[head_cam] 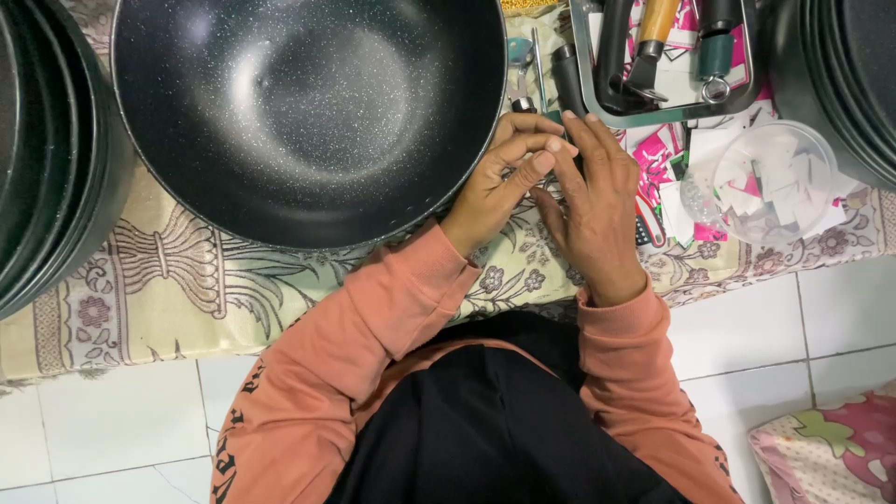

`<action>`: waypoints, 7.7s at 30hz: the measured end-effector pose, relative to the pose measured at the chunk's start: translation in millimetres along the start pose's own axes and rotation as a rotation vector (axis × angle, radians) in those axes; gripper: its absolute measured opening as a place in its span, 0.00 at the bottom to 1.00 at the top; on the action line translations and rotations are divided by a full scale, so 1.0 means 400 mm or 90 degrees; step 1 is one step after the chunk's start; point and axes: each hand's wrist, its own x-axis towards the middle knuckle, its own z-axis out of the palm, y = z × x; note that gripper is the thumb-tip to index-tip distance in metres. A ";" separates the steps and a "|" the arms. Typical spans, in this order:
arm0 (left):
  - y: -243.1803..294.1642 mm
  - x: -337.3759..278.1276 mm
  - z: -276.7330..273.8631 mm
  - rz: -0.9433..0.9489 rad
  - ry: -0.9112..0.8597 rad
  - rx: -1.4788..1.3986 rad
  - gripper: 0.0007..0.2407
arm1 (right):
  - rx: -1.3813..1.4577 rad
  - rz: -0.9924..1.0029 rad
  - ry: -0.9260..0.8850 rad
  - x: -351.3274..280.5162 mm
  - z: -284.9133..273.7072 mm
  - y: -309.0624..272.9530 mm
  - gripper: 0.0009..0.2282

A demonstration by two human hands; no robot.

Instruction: Assembling a handle onto a wok by screwing a bracket into place and sliding the handle over it.

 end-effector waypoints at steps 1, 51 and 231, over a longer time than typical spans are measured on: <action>-0.002 0.000 0.001 0.000 0.000 0.000 0.11 | 0.001 0.000 0.000 0.002 -0.002 -0.002 0.27; -0.068 -0.030 -0.006 -0.038 -0.008 0.291 0.26 | -0.070 0.126 0.052 0.008 -0.035 -0.023 0.09; 0.296 -0.273 -0.260 0.295 0.215 0.878 0.06 | 0.011 -0.026 0.009 0.115 -0.024 -0.007 0.13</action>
